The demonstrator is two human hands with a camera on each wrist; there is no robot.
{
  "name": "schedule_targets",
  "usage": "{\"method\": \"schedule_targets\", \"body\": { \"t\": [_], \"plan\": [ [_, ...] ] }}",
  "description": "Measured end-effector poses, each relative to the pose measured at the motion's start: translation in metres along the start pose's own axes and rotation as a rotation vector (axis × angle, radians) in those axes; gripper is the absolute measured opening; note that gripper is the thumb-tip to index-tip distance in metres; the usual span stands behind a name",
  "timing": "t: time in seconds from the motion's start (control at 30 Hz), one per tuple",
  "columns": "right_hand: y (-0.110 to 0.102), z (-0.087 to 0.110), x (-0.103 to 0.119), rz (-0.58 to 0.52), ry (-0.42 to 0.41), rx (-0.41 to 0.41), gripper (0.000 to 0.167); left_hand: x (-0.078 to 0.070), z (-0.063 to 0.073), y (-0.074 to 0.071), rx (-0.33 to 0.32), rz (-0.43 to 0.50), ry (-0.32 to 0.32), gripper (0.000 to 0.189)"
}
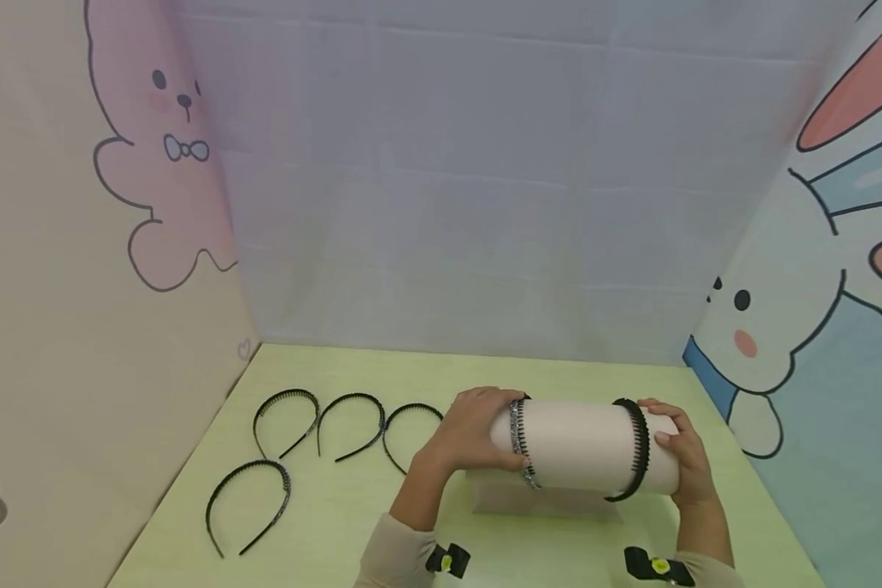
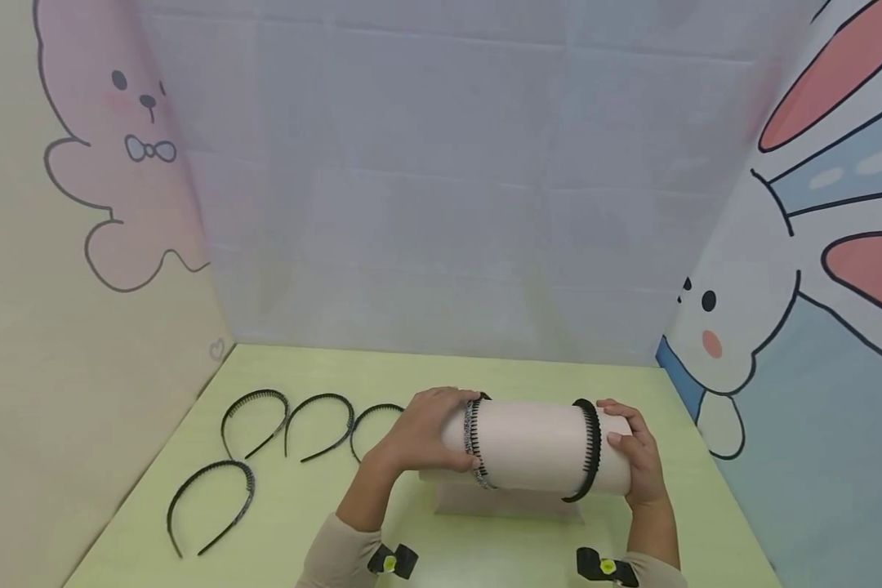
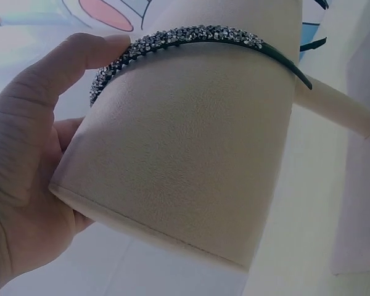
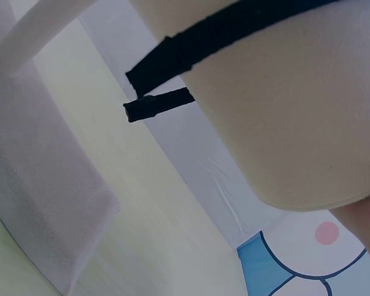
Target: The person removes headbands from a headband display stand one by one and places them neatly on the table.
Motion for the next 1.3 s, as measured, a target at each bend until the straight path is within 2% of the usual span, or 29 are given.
{"method": "schedule_targets", "body": {
  "t": [0.13, 0.43, 0.8, 1.1, 1.3],
  "plan": [
    [-0.002, 0.001, -0.002, 0.011, 0.021, -0.022, 0.042, 0.0, 0.003, -0.001, -0.033, 0.035, 0.031, 0.079],
    [0.002, 0.0, 0.001, -0.015, -0.022, 0.038, 0.045, 0.007, 0.008, -0.001, -0.072, 0.119, 0.047, 0.074],
    [0.002, 0.0, 0.001, -0.029, -0.029, 0.028, 0.045, 0.01, 0.015, -0.003, -0.143, 0.204, 0.116, 0.065],
    [0.0, 0.002, -0.002, -0.038, -0.014, 0.007, 0.043, 0.018, 0.022, -0.001, -0.204, 0.263, 0.096, 0.063],
    [-0.002, 0.002, -0.001, -0.023, -0.021, -0.012, 0.041, 0.022, 0.023, 0.003, -0.215, 0.281, 0.049, 0.074]
  ]
}}
Point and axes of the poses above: each hand's wrist, its own z-axis away from the middle knuckle, its own y-axis out of the palm, x = y × z, the point moved 8 cm from there along -z, towards the middle knuckle, and after that the axes turned 5 degrees about x, right-handed, at the moved point
